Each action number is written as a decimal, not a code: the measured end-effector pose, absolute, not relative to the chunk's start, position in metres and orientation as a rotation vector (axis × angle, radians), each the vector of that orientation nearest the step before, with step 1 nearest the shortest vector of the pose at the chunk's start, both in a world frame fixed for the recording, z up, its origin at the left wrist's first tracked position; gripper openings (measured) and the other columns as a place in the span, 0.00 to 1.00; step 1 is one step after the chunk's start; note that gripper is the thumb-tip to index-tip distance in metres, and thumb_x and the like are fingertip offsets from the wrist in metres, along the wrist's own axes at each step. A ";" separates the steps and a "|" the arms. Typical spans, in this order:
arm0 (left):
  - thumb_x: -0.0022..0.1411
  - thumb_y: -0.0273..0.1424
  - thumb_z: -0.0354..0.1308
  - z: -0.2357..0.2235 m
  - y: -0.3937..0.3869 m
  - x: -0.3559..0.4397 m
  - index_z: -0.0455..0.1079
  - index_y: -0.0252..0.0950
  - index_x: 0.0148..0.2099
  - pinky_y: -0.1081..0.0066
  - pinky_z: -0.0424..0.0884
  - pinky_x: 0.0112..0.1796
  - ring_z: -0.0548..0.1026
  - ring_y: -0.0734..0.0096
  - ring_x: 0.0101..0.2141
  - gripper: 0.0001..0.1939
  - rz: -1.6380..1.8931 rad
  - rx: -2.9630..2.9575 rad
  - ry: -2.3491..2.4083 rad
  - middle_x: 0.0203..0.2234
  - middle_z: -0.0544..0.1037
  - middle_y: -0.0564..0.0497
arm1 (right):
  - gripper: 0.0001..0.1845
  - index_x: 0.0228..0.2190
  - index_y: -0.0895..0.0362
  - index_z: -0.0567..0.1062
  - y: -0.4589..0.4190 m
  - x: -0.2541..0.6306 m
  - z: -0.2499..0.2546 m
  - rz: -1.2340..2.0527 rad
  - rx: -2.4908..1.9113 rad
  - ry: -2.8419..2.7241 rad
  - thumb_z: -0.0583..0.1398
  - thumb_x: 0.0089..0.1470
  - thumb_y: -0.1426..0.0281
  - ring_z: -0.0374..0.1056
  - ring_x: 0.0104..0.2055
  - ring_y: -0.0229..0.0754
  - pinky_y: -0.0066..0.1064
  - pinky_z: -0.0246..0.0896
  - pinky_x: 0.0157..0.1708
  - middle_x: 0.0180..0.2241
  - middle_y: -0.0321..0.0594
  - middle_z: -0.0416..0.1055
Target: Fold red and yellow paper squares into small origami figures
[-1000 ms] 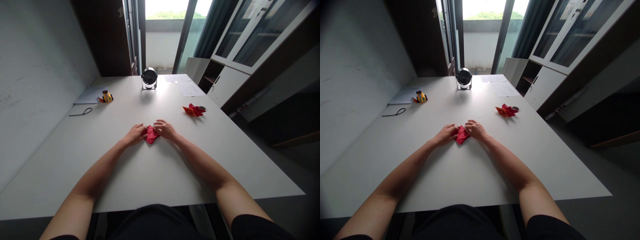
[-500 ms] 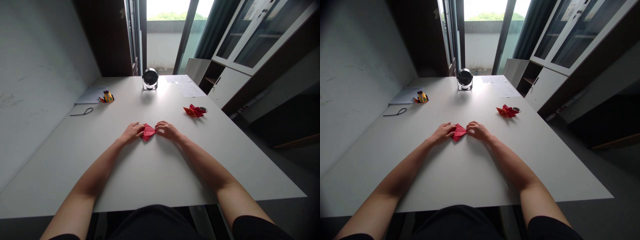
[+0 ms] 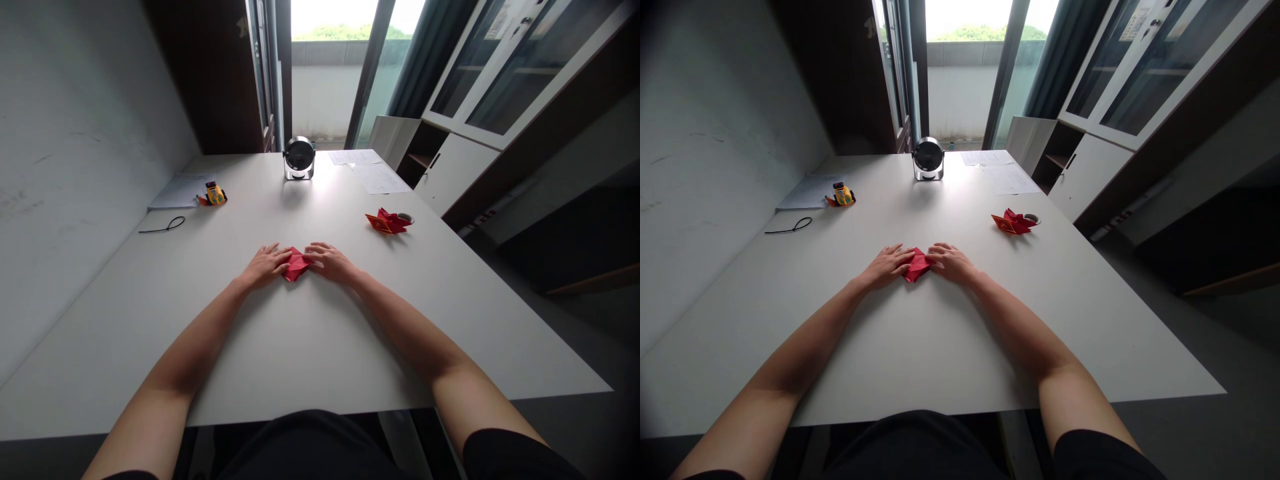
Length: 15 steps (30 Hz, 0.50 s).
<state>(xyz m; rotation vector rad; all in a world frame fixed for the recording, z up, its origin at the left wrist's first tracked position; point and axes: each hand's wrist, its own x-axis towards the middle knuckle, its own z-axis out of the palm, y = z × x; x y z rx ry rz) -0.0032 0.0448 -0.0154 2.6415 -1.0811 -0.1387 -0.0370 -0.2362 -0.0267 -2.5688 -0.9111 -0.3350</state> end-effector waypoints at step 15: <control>0.73 0.48 0.37 -0.023 0.053 0.006 0.57 0.48 0.71 0.42 0.48 0.65 0.47 0.48 0.70 0.29 -0.086 2.766 -0.913 0.72 0.53 0.50 | 0.12 0.46 0.48 0.81 -0.237 -0.036 -0.022 -0.396 -2.569 -1.020 0.60 0.63 0.65 0.63 0.63 0.49 0.47 0.63 0.61 0.55 0.40 0.74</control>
